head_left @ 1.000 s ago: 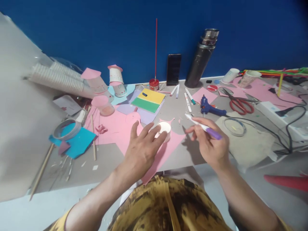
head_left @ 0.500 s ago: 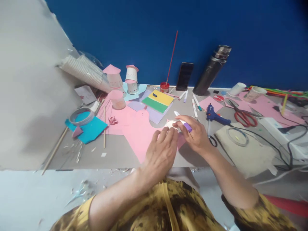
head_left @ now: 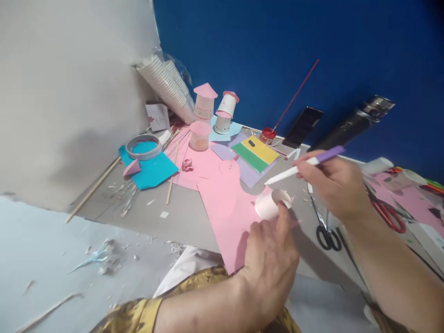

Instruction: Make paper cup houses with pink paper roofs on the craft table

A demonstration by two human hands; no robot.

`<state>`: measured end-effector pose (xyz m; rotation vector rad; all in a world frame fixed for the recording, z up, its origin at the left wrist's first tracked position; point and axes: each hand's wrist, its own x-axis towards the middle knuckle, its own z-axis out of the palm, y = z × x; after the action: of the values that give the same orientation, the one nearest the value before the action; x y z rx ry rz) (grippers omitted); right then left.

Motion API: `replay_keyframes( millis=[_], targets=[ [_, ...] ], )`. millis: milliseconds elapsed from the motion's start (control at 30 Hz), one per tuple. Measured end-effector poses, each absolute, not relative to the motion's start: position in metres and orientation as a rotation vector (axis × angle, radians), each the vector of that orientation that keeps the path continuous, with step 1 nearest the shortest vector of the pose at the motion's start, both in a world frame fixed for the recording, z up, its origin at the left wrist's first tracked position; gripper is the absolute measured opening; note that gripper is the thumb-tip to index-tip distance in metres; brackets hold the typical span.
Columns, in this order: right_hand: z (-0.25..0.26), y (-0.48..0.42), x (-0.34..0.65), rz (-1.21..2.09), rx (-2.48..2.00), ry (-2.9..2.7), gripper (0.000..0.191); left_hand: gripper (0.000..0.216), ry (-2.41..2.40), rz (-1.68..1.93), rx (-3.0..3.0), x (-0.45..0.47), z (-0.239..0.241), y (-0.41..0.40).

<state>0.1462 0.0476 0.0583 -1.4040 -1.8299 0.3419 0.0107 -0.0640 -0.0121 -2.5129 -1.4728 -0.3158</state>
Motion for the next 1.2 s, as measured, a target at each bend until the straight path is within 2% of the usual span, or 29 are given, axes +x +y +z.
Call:
replay_keyframes(
  millis=[133,233,467,1000,1200],
  targets=[
    [0.051,0.075,0.127,0.61,-1.445,-2.014,0.024,0.033,-1.425,-0.337,-2.629,0.011,-0.005,-0.064],
    [0.042,0.081,0.122,0.674,-1.478,-2.152,0.028,0.027,-1.381,-0.401,-2.715,0.01,-0.004,-0.06],
    [0.041,0.074,0.121,0.622,-1.515,-2.201,0.029,0.023,-1.392,-0.474,-2.769,0.007,-0.009,-0.057],
    [0.031,0.075,0.128,0.573,-1.494,-2.095,0.028,0.024,-1.333,-0.241,-2.939,-0.002,0.007,-0.05],
    [0.032,0.077,0.138,0.424,-1.624,-2.03,0.033,0.019,-1.301,-0.253,-2.971,-0.002,0.004,-0.049]
  ],
)
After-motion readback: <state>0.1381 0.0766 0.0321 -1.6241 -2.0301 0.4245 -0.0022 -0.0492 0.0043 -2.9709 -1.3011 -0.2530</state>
